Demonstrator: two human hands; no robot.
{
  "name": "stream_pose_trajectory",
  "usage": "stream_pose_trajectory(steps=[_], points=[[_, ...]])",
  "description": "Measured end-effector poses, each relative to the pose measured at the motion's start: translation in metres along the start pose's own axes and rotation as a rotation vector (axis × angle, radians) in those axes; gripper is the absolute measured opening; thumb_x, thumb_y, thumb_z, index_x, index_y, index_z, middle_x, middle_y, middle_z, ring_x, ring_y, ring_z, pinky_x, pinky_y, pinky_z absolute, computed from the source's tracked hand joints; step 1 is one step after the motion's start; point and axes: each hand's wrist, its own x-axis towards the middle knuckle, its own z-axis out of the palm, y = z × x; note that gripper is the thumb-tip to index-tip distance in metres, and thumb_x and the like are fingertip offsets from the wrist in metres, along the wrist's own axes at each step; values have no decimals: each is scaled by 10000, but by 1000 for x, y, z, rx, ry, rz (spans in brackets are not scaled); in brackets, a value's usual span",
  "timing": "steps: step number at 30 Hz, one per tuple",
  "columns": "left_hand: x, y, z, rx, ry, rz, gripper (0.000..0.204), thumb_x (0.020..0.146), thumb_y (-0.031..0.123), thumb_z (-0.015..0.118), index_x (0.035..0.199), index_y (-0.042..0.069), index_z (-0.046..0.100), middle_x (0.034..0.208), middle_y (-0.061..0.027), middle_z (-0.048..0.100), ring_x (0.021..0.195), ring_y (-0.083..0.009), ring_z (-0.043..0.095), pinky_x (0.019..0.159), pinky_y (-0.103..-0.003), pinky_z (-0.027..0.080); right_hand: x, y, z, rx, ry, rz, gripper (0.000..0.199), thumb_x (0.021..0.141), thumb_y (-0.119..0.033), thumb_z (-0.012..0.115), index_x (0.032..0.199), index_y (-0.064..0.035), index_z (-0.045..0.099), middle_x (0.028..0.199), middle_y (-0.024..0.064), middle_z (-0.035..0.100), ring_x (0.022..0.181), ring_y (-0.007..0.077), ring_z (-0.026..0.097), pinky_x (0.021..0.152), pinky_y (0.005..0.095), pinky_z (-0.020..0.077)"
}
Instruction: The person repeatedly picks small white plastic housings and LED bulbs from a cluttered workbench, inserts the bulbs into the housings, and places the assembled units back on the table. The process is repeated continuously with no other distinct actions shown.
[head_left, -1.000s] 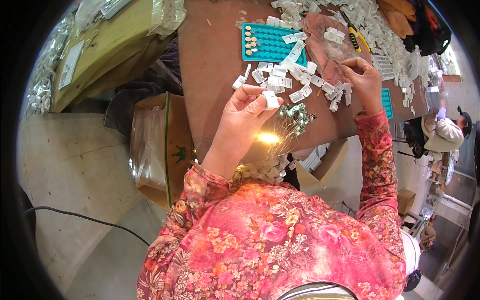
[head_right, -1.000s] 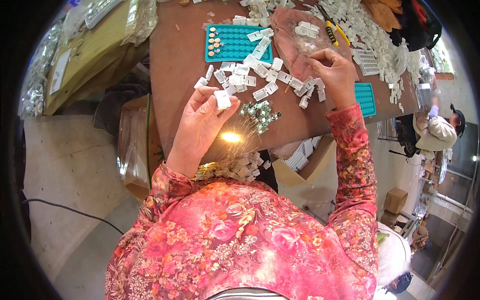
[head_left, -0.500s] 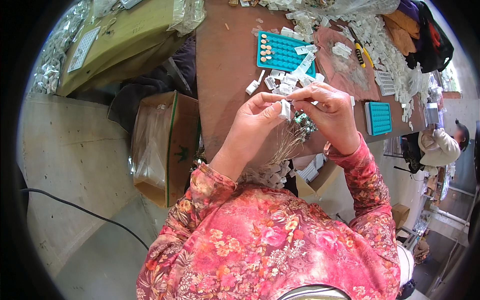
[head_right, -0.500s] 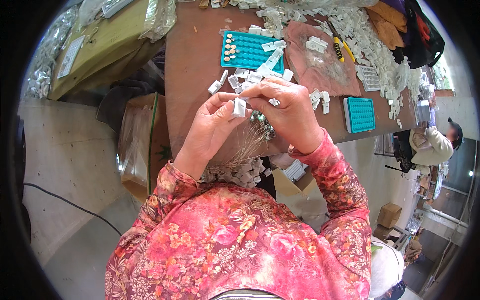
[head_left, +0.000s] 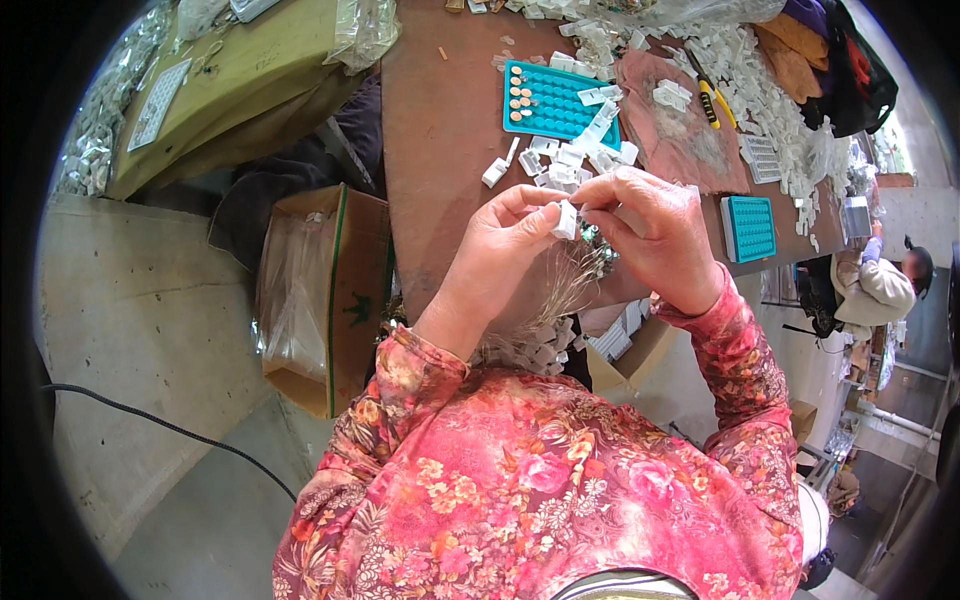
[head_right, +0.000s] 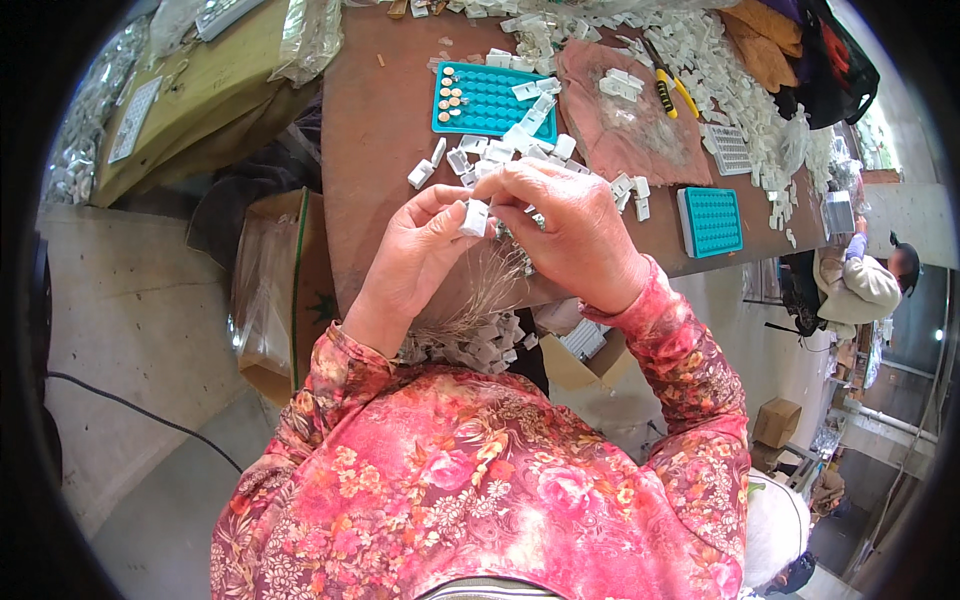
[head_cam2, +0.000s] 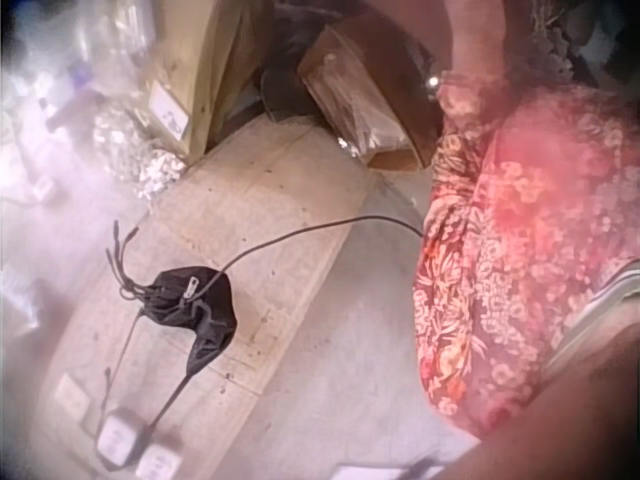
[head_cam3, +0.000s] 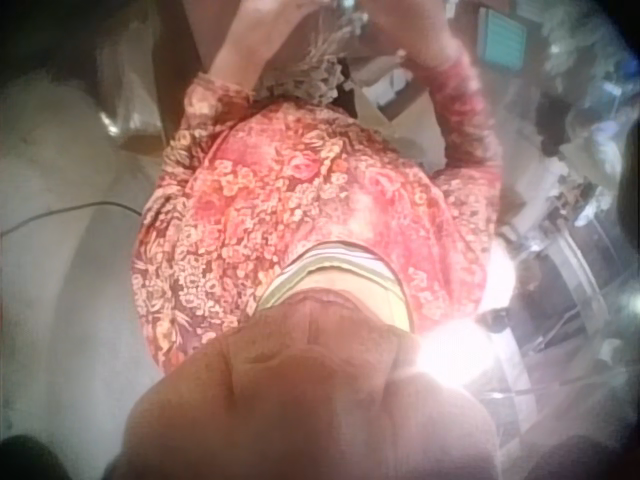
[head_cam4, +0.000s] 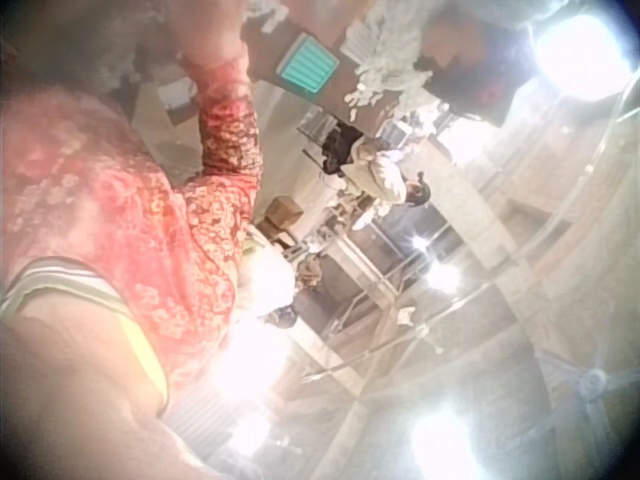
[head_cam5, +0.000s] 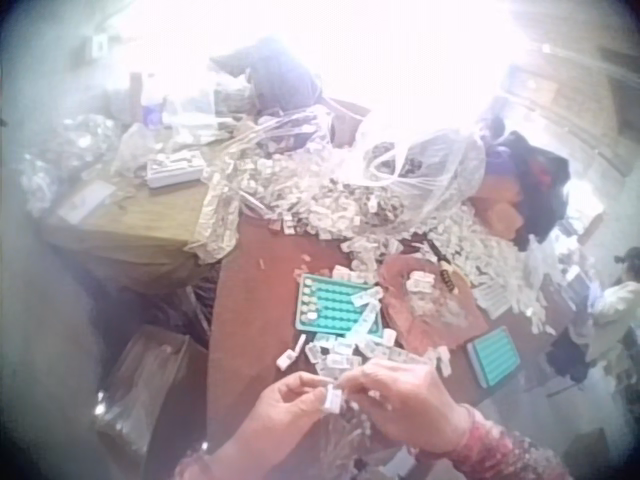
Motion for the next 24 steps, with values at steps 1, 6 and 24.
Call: stream_pose_trajectory(steps=[1,6,24], points=[[0,0,0,5,-4,-1,204,967,116,580,1128,-8,591,1092,-113,646,988,-201,638,920,-370,514,0,0,0,5,0,7,168,783,13,665,939,-50,651,840,98,666,760,256,665,657,324,522],[1,-1,-3,81,4,-19,185,958,108,594,1097,-13,597,1037,-97,657,956,-178,642,901,-336,509,-3,2,1,47,-53,38,167,780,14,657,932,-54,647,837,104,666,752,261,666,652,326,522],[-1,-1,0,96,21,4,216,947,108,617,1111,-27,587,1027,-105,654,954,-170,644,882,-293,516,-23,6,25,111,95,176,77,830,0,644,869,-17,580,785,106,616,710,264,638,628,336,499]])
